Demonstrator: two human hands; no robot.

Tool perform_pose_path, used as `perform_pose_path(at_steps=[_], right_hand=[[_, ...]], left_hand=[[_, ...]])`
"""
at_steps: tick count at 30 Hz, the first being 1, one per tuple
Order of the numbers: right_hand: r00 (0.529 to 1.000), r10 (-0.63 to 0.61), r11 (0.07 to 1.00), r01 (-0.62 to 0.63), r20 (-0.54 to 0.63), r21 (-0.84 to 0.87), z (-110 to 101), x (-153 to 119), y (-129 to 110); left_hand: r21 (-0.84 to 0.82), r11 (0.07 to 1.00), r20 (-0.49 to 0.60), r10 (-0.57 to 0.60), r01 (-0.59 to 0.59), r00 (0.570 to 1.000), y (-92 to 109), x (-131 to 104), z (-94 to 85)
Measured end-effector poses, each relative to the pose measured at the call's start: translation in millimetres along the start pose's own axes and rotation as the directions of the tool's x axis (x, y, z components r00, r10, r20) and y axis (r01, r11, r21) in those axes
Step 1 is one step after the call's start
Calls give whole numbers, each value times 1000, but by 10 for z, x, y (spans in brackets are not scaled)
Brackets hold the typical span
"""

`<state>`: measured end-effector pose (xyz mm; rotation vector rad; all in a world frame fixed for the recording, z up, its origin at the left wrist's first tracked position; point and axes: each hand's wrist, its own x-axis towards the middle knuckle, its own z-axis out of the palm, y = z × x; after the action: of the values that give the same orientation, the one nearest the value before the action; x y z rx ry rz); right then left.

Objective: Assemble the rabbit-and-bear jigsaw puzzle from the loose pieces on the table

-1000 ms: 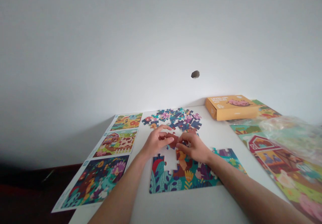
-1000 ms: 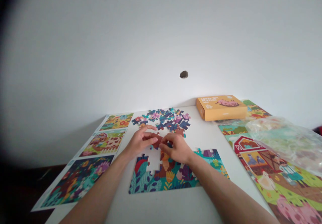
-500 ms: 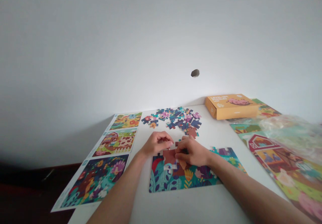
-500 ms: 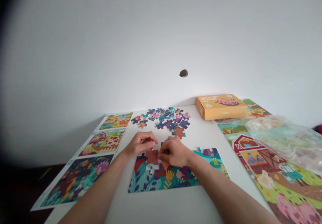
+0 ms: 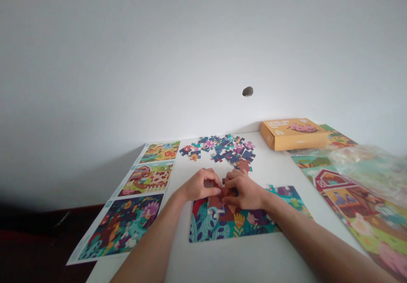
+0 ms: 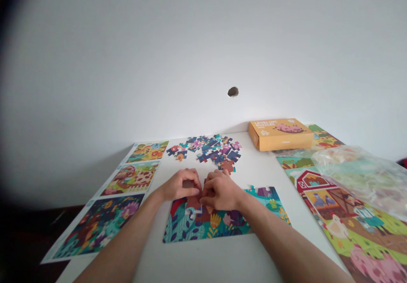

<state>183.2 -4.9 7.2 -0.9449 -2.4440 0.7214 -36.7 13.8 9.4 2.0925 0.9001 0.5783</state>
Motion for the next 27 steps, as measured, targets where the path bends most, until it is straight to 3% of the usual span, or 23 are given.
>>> perform_pose_path(at_steps=[7, 14, 23, 27], right_hand=[[1000, -3, 1000, 3, 2, 10, -16, -5, -19], [1000, -20, 999, 20, 0, -30, -20, -9, -25], [988, 3, 998, -14, -153, -68, -37, 0, -5], [996, -36, 997, 30, -86, -73, -56, -8, -32]], left_hand=[[-17, 1000, 22, 21, -21, 1000, -27, -5, -6], [28, 993, 35, 116, -117, 993, -16, 17, -7], [46, 990, 21, 132, -133, 991, -17, 19, 8], [123, 986, 19, 110, -112, 994, 11, 18, 22]])
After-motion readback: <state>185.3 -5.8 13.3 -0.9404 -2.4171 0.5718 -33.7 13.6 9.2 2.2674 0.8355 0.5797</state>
